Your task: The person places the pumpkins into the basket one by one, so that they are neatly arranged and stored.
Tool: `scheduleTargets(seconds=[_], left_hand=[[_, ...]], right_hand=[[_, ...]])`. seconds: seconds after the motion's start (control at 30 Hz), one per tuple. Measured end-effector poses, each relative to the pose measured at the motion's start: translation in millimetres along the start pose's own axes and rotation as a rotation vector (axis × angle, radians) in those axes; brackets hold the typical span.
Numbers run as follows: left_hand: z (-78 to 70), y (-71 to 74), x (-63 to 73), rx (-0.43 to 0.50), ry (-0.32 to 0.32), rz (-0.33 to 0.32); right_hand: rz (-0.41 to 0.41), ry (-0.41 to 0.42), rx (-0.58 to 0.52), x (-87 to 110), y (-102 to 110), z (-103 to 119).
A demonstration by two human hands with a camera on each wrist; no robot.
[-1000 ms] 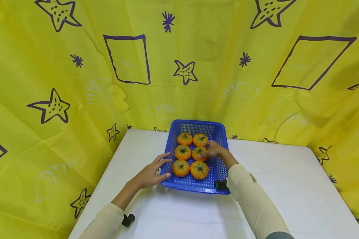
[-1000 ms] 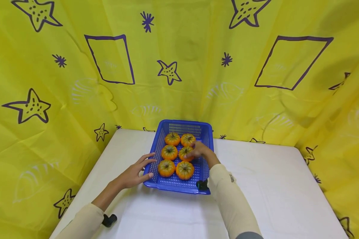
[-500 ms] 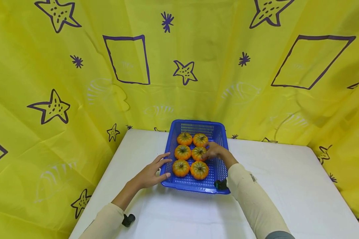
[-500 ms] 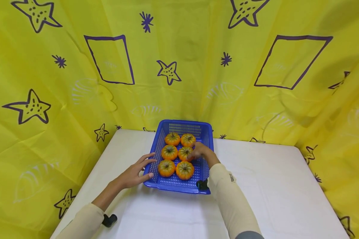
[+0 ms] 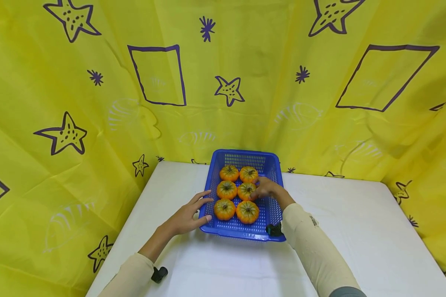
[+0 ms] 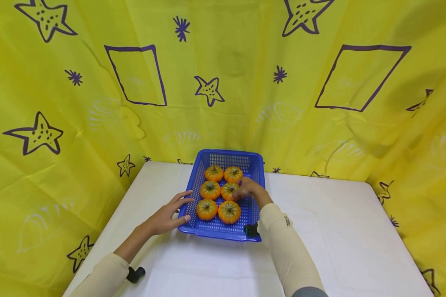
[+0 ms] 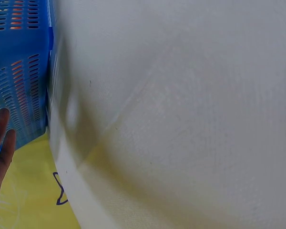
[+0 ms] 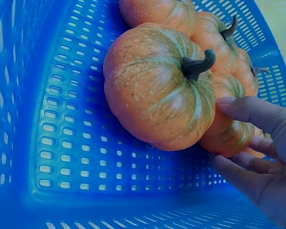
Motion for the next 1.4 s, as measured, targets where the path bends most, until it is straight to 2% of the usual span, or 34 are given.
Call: scheduleTargets(seconds=[0.5,0.63,0.77,1.0,1.4], left_hand=[[-0.6,-0.1,-1.3,-0.002,-0.016,-0.005],[-0.2,0.4,-1.7,-0.002,-0.014,-0.005],[0.0,0.2,-2.2,0.0,-0.008,-0.001],[-0.4,0.6,-1.8,-0.003,-0.003,-0.001],[-0.5,-0.9,-0.6,-0.053,-0.002,0.006]], right_hand=[[0.008,0.015,0.046,3.8,2,4],[-0.004,0.04,0.091,7.4,5,9],[-0.015,0.068,0.086,13.7,10,15],[-0.054,0.148,0.127,29.5,24,24],[-0.076,0.326,0.046,66.7,48,26]])
Point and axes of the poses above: each hand's wrist, its own x-axis away from the middle knuckle, its own y-axis out of the back of the hand, z = x × y, the point moved 10 cm from there along -x, towards the middle knuckle, and after that the axes turned 8 degrees about -y, right-handed, at the moved point
